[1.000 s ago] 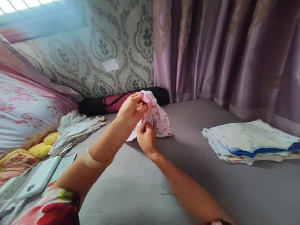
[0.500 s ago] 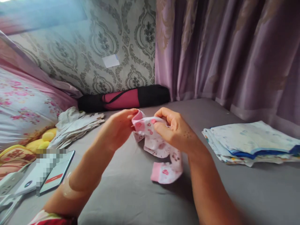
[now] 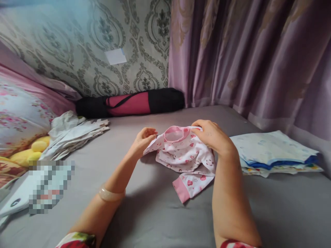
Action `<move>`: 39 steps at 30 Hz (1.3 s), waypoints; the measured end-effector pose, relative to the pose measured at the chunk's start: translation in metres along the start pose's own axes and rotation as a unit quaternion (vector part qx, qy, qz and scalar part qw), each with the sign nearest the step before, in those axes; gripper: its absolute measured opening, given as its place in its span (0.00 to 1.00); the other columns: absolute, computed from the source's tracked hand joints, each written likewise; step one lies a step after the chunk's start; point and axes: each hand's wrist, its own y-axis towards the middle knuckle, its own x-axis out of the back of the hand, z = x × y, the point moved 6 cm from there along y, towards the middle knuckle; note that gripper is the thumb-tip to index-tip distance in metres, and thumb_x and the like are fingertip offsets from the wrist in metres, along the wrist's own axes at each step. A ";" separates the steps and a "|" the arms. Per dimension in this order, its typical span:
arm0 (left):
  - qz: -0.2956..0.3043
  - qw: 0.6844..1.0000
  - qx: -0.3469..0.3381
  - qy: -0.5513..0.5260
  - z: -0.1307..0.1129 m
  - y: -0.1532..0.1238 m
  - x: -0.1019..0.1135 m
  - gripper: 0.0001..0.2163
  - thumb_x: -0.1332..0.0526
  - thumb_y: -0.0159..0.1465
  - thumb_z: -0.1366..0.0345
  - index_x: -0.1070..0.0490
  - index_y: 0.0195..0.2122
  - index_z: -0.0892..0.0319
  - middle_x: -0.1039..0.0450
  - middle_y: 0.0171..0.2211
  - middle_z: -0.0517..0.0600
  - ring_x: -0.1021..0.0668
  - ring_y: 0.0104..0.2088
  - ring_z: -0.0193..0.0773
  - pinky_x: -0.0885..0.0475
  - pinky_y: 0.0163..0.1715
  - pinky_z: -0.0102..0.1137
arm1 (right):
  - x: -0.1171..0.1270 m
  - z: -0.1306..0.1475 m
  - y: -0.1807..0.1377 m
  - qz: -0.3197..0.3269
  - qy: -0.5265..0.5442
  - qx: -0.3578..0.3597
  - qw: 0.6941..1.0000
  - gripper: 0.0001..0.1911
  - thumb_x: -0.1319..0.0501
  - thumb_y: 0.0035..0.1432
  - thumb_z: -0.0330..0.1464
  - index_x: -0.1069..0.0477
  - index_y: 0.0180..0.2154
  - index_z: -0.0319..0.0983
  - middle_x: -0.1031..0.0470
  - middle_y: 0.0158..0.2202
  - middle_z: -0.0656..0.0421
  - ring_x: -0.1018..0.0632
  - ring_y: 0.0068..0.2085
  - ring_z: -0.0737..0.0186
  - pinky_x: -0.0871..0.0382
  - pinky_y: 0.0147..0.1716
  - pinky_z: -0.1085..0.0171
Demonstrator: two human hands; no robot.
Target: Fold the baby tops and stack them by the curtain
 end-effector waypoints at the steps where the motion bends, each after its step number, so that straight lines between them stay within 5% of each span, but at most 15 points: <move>1: 0.021 0.999 -0.015 0.034 0.003 0.000 -0.004 0.12 0.37 0.52 0.72 0.30 0.38 0.58 0.24 0.39 0.52 0.24 0.42 0.38 0.31 0.40 0.31 | -0.001 -0.003 0.001 -0.001 0.003 0.006 1.000 0.10 0.39 0.54 0.36 0.20 0.35 0.43 0.19 0.33 0.59 0.21 0.34 0.57 0.31 0.33 0.63; 5: 0.083 0.983 -0.094 0.137 0.013 -0.002 -0.019 0.12 0.37 0.53 0.69 0.28 0.40 0.57 0.26 0.41 0.51 0.25 0.43 0.41 0.32 0.41 0.32 | -0.005 -0.010 0.004 -0.003 -0.001 0.011 1.000 0.11 0.40 0.54 0.34 0.20 0.36 0.43 0.19 0.33 0.58 0.21 0.35 0.57 0.30 0.35 0.62; 9: 0.063 0.968 -0.155 0.186 0.015 0.000 -0.021 0.03 0.40 0.58 0.65 0.28 0.30 0.57 0.27 0.31 0.48 0.27 0.35 0.39 0.35 0.36 0.31 | -0.013 -0.009 0.006 0.016 0.005 0.011 1.000 0.13 0.44 0.58 0.33 0.21 0.39 0.42 0.19 0.37 0.58 0.21 0.40 0.57 0.30 0.42 0.61; 11: 0.048 0.965 -0.163 0.201 0.015 0.002 -0.018 0.07 0.42 0.59 0.64 0.29 0.26 0.57 0.29 0.26 0.47 0.29 0.31 0.37 0.37 0.33 0.30 | -0.017 -0.007 0.008 0.025 0.020 0.034 0.999 0.16 0.47 0.60 0.31 0.22 0.43 0.41 0.20 0.42 0.57 0.22 0.44 0.57 0.31 0.47 0.60; 17: 0.043 0.983 -0.117 0.132 0.016 0.005 -0.005 0.12 0.43 0.61 0.56 0.27 0.30 0.59 0.31 0.24 0.46 0.31 0.28 0.34 0.38 0.28 0.27 | -0.024 -0.011 0.011 0.035 0.054 0.028 0.998 0.17 0.49 0.61 0.29 0.23 0.44 0.41 0.20 0.44 0.57 0.22 0.44 0.59 0.31 0.46 0.61; 20: 0.061 0.993 -0.075 0.075 0.012 0.004 0.002 0.16 0.39 0.58 0.50 0.27 0.29 0.60 0.31 0.24 0.46 0.32 0.26 0.33 0.39 0.25 0.26 | -0.025 -0.005 0.008 0.065 0.098 0.021 0.993 0.15 0.43 0.61 0.39 0.22 0.42 0.41 0.19 0.38 0.57 0.21 0.38 0.60 0.30 0.37 0.65; 24: 0.082 0.996 -0.034 0.026 0.003 0.000 0.012 0.20 0.33 0.52 0.46 0.27 0.25 0.60 0.33 0.21 0.46 0.34 0.23 0.31 0.42 0.22 0.26 | -0.026 0.005 0.003 0.102 0.150 0.000 0.983 0.21 0.33 0.49 0.49 0.21 0.38 0.40 0.21 0.32 0.59 0.24 0.31 0.62 0.33 0.29 0.67; 31: 0.104 0.995 -0.006 0.009 0.000 -0.001 0.021 0.19 0.32 0.53 0.49 0.30 0.21 0.60 0.41 0.18 0.43 0.40 0.20 0.27 0.48 0.20 0.27 | -0.039 0.005 0.008 0.111 0.208 -0.035 0.971 0.26 0.37 0.48 0.56 0.28 0.24 0.38 0.33 0.21 0.63 0.35 0.22 0.70 0.46 0.21 0.69; 39: 0.237 0.968 -0.033 0.079 0.007 -0.006 0.028 0.19 0.34 0.55 0.47 0.30 0.27 0.60 0.40 0.22 0.43 0.39 0.22 0.28 0.49 0.21 0.26 | -0.039 0.010 0.007 0.123 0.163 0.017 0.979 0.29 0.38 0.45 0.59 0.27 0.23 0.38 0.35 0.19 0.63 0.36 0.25 0.67 0.43 0.23 0.68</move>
